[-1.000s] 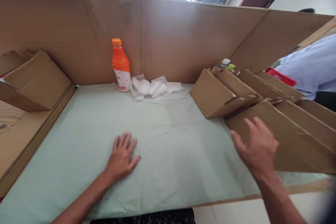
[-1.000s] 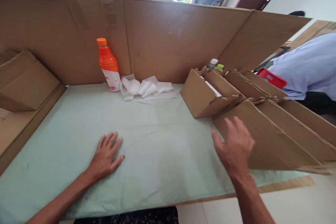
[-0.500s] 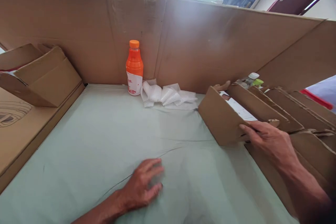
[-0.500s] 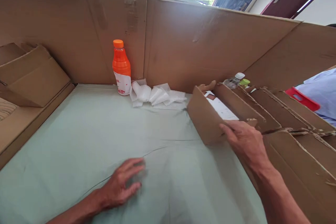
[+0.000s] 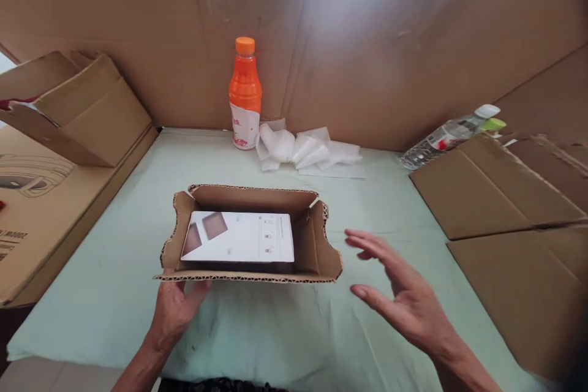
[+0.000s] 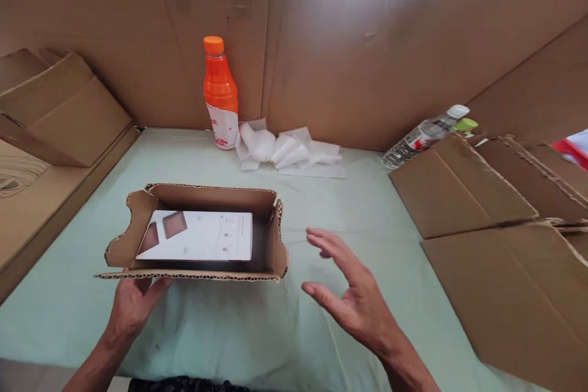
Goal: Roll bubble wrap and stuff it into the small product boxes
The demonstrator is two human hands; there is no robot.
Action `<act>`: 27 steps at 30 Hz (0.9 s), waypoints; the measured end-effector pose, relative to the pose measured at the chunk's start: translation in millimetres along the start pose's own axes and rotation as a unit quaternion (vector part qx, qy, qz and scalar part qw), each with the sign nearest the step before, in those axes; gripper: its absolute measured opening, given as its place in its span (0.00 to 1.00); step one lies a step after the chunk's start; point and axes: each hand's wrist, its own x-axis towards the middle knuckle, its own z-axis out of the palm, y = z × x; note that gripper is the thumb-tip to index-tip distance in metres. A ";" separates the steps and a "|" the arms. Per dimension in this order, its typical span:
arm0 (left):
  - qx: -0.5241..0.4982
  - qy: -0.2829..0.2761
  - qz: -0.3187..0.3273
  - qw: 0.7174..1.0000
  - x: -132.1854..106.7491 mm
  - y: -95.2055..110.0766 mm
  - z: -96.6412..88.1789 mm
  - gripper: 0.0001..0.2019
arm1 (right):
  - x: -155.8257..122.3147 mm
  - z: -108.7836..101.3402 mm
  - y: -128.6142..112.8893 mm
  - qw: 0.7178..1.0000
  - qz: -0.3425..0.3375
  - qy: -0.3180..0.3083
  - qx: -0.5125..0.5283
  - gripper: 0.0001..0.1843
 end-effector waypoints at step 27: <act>-0.087 0.142 0.034 0.985 237.2 -39.7 30.2 0.23 | 178.8 178.5 79.7 0.987 0.011 0.156 0.024 0.21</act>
